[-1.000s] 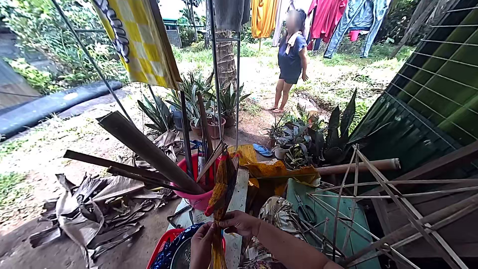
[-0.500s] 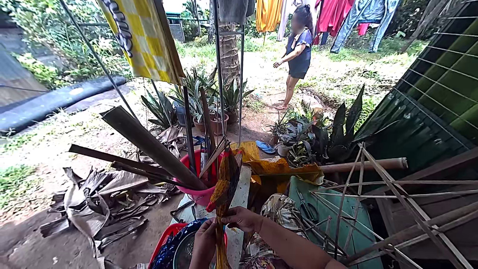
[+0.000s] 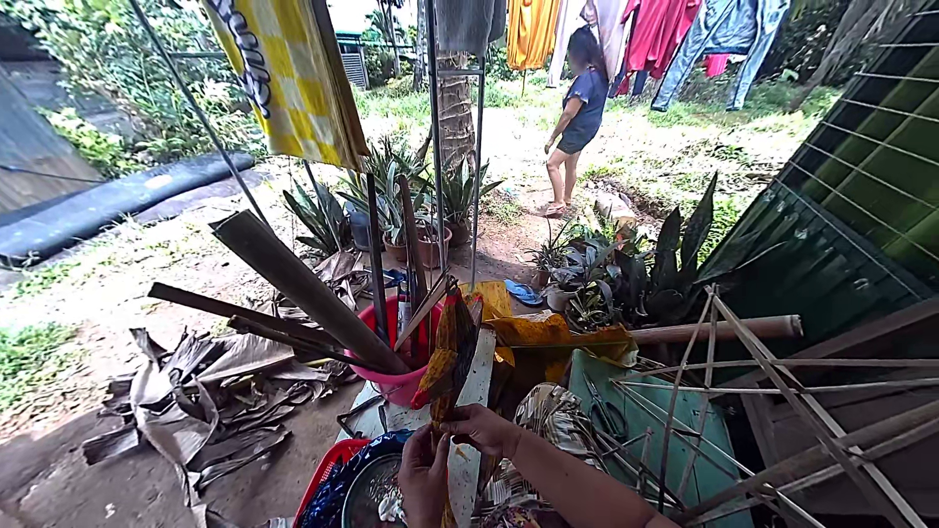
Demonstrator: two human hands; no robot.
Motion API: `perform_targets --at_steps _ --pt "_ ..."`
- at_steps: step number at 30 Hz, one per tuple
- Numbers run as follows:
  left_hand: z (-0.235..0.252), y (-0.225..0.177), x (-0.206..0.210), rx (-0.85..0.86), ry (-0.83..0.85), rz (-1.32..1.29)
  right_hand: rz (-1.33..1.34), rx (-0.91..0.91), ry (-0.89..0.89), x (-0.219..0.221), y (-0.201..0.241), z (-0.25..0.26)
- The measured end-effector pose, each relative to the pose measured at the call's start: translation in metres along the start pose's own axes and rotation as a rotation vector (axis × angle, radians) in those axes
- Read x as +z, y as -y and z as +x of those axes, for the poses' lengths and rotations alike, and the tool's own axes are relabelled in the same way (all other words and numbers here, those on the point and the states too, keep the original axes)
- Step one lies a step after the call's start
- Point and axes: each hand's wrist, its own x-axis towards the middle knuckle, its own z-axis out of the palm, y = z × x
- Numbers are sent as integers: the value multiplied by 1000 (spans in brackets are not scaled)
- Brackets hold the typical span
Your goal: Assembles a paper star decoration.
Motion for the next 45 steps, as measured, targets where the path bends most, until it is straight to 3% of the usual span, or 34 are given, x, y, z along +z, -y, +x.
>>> perform_targets --at_steps 10,26,36,45 --pt "3 -11 -7 -121 21 3 -43 127 29 -6 7 6" --pt "17 -10 -8 -161 10 48 126 10 -199 17 -9 3" --pt "17 -16 -3 -221 52 11 -132 13 -200 13 6 -4" --pt "19 -10 0 -168 45 10 45 46 -131 8 -6 0"
